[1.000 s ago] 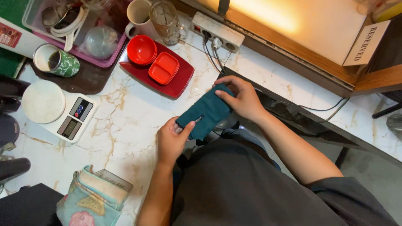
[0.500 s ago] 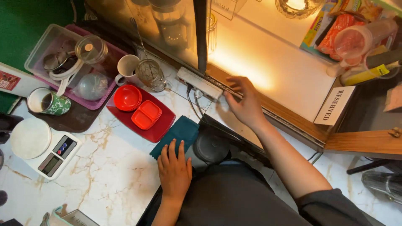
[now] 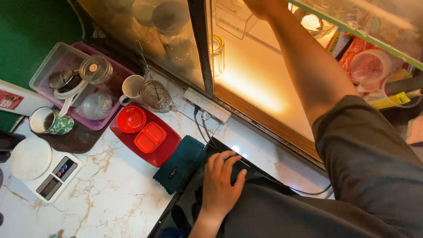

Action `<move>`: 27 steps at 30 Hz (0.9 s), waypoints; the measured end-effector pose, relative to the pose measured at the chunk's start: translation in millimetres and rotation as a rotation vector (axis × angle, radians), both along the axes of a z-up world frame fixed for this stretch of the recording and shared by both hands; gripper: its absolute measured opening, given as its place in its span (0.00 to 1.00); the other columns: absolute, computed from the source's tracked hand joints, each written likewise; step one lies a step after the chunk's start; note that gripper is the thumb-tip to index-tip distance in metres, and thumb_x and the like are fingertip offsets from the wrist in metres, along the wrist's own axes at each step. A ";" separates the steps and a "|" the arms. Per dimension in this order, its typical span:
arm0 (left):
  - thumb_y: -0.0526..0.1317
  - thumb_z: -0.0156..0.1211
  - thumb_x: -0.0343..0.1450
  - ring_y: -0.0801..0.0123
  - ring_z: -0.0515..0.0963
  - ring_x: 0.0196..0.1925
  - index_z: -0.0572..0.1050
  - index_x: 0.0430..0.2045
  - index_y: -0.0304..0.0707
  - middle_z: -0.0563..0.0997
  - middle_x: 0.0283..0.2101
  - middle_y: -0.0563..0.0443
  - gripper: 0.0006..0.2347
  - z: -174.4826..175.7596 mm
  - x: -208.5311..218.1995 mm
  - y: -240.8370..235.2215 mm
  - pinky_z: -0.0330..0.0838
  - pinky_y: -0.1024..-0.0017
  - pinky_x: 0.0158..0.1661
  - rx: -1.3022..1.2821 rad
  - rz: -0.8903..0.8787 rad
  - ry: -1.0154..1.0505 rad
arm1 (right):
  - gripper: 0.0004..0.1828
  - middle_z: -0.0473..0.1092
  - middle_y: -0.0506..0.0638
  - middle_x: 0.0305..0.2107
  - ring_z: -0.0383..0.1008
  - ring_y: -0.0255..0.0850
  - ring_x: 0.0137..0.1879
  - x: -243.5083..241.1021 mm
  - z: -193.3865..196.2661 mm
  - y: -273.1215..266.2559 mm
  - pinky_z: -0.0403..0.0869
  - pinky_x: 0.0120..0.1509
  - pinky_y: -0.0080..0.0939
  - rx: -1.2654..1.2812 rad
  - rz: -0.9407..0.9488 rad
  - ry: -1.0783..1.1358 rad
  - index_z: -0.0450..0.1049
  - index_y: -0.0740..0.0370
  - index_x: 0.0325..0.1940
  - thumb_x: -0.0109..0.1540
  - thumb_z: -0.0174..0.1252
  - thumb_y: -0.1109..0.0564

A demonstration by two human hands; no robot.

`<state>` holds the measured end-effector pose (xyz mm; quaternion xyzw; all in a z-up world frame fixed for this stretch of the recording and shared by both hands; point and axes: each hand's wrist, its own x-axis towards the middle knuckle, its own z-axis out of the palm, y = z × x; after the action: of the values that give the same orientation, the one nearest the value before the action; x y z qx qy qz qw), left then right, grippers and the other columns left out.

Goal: The person wipes metal straws with a green cloth, then moves a red tray and clear containers on the counter. They handle a stack of plastic cups and a French press, then wipe a white digital scale with the cloth.

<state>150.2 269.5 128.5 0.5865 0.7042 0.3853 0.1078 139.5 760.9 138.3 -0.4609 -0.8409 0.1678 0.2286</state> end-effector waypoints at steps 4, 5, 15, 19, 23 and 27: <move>0.39 0.67 0.68 0.50 0.73 0.58 0.77 0.45 0.37 0.77 0.52 0.45 0.14 -2.2 10.5 7.0 0.65 0.56 0.58 -0.014 -0.112 -0.146 | 0.35 0.67 0.64 0.59 0.66 0.59 0.66 -25.6 14.4 19.2 0.68 0.69 0.57 -0.014 0.053 -0.160 0.59 0.60 0.69 0.65 0.62 0.42; 0.39 0.67 0.68 0.50 0.73 0.58 0.77 0.45 0.37 0.77 0.52 0.45 0.14 -7.2 10.2 4.9 0.65 0.56 0.58 -0.006 -0.115 -0.133 | 0.35 0.67 0.64 0.59 0.66 0.59 0.66 -29.3 20.1 26.2 0.68 0.69 0.57 -0.005 0.050 -0.149 0.59 0.60 0.69 0.65 0.62 0.42; 0.38 0.66 0.68 0.54 0.78 0.53 0.78 0.43 0.38 0.81 0.48 0.47 0.11 -27.6 5.7 -13.4 0.69 0.61 0.55 -0.197 -0.130 -0.304 | 0.69 0.59 0.74 0.65 0.60 0.68 0.69 -3.2 12.5 31.3 0.69 0.67 0.62 -0.139 0.095 -0.642 0.37 0.67 0.81 0.48 0.74 0.49; 0.39 0.65 0.69 0.54 0.79 0.52 0.79 0.43 0.39 0.81 0.47 0.48 0.11 -11.6 0.8 -7.4 0.69 0.61 0.53 -0.244 -0.174 -0.327 | 0.67 0.47 0.66 0.72 0.47 0.62 0.77 16.4 33.4 -38.9 0.61 0.70 0.77 -0.287 -0.003 -0.667 0.28 0.54 0.83 0.52 0.66 0.59; 0.40 0.64 0.69 0.58 0.81 0.49 0.79 0.43 0.41 0.82 0.46 0.50 0.11 -2.1 -3.1 -0.9 0.72 0.64 0.52 -0.290 -0.231 -0.347 | 0.64 0.32 0.65 0.74 0.32 0.60 0.79 41.4 31.3 -102.4 0.49 0.66 0.90 -0.307 -0.029 -0.630 0.26 0.52 0.80 0.52 0.62 0.65; 0.38 0.65 0.69 0.53 0.78 0.53 0.78 0.44 0.37 0.80 0.48 0.45 0.11 1.0 -12.0 7.2 0.69 0.62 0.54 -0.132 -0.287 -0.247 | 0.59 0.48 0.61 0.72 0.46 0.56 0.79 75.0 42.7 -165.2 0.61 0.69 0.78 -0.301 -0.110 -0.593 0.32 0.52 0.83 0.55 0.60 0.61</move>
<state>138.3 276.8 129.4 0.6209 0.6185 0.3880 0.2853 214.5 595.7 181.0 -0.5631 -0.8104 0.1361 -0.0877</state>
